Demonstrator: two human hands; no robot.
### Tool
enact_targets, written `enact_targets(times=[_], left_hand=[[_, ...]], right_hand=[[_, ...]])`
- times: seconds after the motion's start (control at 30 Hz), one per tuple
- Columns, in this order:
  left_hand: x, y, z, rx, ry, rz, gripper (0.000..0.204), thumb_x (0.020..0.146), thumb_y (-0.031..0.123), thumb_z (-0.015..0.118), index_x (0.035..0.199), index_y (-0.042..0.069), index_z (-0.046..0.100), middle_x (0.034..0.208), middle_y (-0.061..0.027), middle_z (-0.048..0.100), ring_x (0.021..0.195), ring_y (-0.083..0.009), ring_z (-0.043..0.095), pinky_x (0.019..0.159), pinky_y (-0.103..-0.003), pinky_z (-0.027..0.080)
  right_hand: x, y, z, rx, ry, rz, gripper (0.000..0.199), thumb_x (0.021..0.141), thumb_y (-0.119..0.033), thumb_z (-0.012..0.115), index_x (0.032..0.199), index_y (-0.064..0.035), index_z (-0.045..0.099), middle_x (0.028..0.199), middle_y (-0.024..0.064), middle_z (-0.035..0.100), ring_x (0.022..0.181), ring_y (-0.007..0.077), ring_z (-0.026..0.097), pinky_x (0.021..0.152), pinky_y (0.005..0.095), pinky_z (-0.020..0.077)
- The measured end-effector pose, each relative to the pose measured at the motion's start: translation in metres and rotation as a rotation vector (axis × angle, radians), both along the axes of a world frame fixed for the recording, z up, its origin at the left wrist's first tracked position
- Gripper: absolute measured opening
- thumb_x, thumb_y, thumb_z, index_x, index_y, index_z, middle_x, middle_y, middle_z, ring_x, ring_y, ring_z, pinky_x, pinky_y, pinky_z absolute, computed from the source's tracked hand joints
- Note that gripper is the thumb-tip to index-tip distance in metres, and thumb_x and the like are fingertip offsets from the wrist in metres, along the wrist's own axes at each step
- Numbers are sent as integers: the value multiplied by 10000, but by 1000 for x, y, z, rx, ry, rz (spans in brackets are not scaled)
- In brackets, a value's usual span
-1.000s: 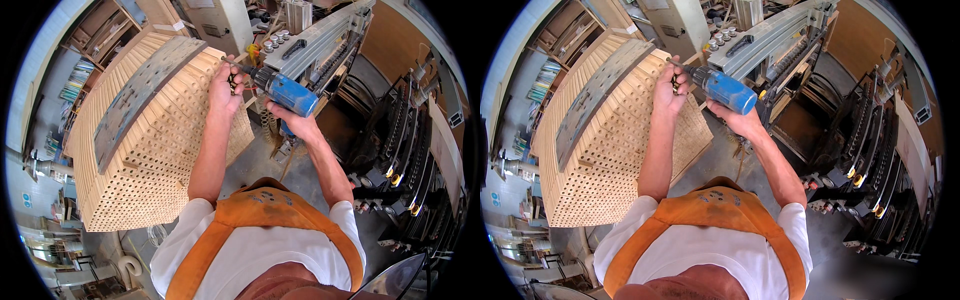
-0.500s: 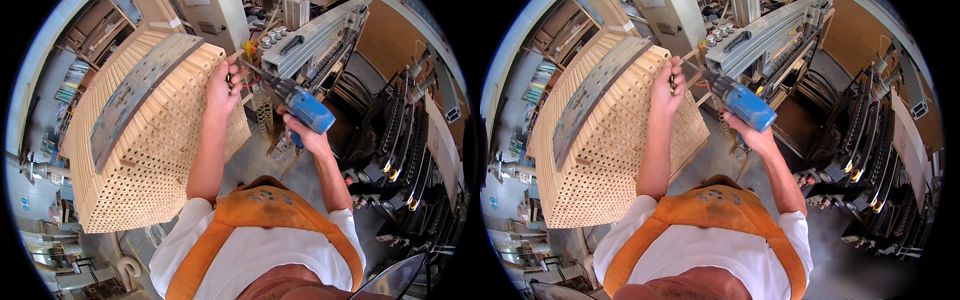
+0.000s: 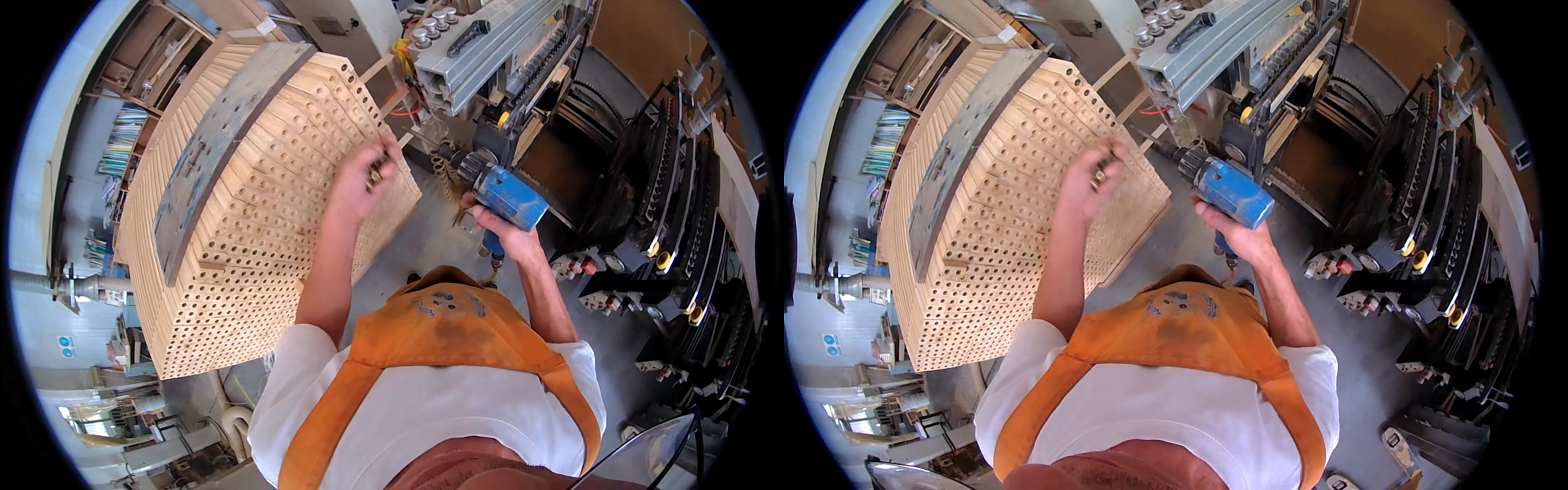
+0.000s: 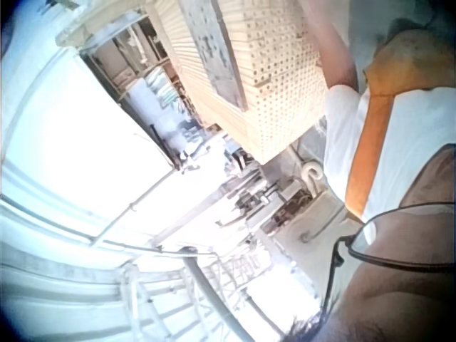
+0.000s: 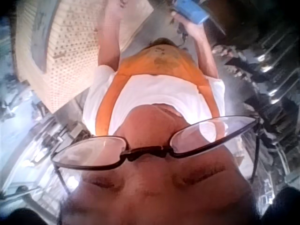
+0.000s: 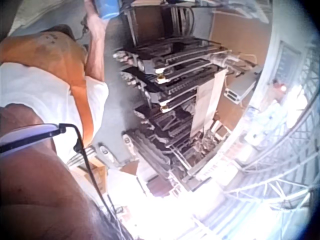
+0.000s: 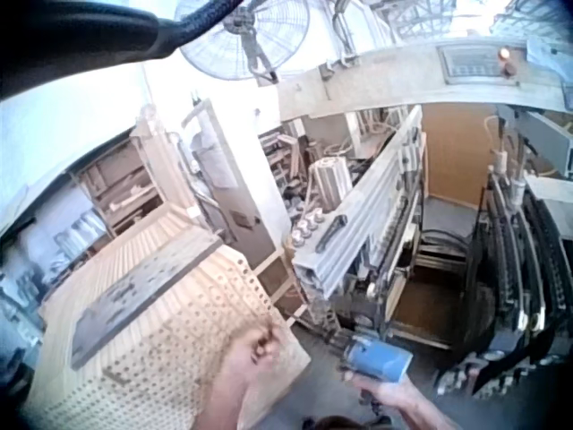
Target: The person uses a blue pneumatic drill to drive screws into a large, curved wooden panel with a grid of pre-drilled holes. The person works systematically across the surface, occasionally repositioning the panel to access different areas. The task involves precise alignment of the drill with the holes and consistent application of force.
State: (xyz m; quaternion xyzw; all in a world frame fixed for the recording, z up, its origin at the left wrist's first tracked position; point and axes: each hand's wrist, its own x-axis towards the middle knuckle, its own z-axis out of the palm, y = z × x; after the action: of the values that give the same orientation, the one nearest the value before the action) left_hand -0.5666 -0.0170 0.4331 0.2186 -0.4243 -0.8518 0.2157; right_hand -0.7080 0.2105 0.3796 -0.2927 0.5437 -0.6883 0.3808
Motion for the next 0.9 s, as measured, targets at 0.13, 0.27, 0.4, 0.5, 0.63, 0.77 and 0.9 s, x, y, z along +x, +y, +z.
enact_targets(times=[0.13, 0.27, 0.4, 0.5, 0.63, 0.77, 0.9], left_hand=[[6, 6, -45, 102, -68, -77, 307, 951, 161, 468, 1183, -35, 513, 900, -52, 553, 600, -74, 443, 406, -170, 310], [5, -12, -55, 27, -109, 41, 330, 1002, 264, 438, 1199, 5, 495, 905, -24, 517, 590, -70, 424, 407, -183, 321], [-4, -11, -55, 114, -146, 49, 356, 1012, 353, 412, 1120, 30, 518, 797, 6, 502, 560, -68, 412, 407, -187, 315], [-7, -7, -54, 184, -57, -12, 351, 1003, 379, 430, 1063, 48, 532, 741, 20, 483, 556, -62, 408, 403, -182, 302], [-2, -10, -58, 143, -34, -82, 344, 996, 375, 452, 1042, 45, 539, 729, 17, 475, 556, -60, 409, 399, -179, 295], [3, -10, -69, 198, 68, -127, 346, 994, 362, 463, 1037, 27, 539, 731, 8, 475, 558, -61, 414, 397, -179, 296], [2, -5, -68, 50, -79, -11, 336, 992, 352, 473, 1018, 25, 544, 736, 4, 483, 554, -61, 418, 399, -179, 300]], right_hand=[[3, 3, -3, 6, -77, 6, 262, 830, -115, 703, 1077, -61, 635, 969, 45, 687, 823, 124, 610, 671, 273, 492], [6, 6, -14, 0, -116, 27, 278, 827, -146, 708, 1080, -53, 644, 1000, 68, 687, 905, 155, 632, 694, 284, 497], [4, 3, -31, -31, -153, 98, 281, 829, -160, 703, 1083, -54, 645, 989, 65, 684, 889, 150, 627, 687, 277, 492], [0, 3, -32, -31, -155, 160, 294, 824, -178, 710, 1079, -48, 644, 986, 67, 681, 872, 146, 621, 681, 272, 489], [-4, 4, -40, -13, -221, 153, 319, 805, -175, 728, 1079, -39, 637, 978, 73, 678, 859, 140, 615, 679, 265, 492], [-5, 2, -43, -51, -291, 169, 327, 798, -163, 730, 1084, -39, 632, 975, 76, 678, 838, 135, 612, 677, 261, 499], [-7, 0, -52, 16, -232, 181, 294, 820, -135, 701, 1090, -40, 633, 981, 68, 676, 837, 125, 613, 693, 260, 500]])
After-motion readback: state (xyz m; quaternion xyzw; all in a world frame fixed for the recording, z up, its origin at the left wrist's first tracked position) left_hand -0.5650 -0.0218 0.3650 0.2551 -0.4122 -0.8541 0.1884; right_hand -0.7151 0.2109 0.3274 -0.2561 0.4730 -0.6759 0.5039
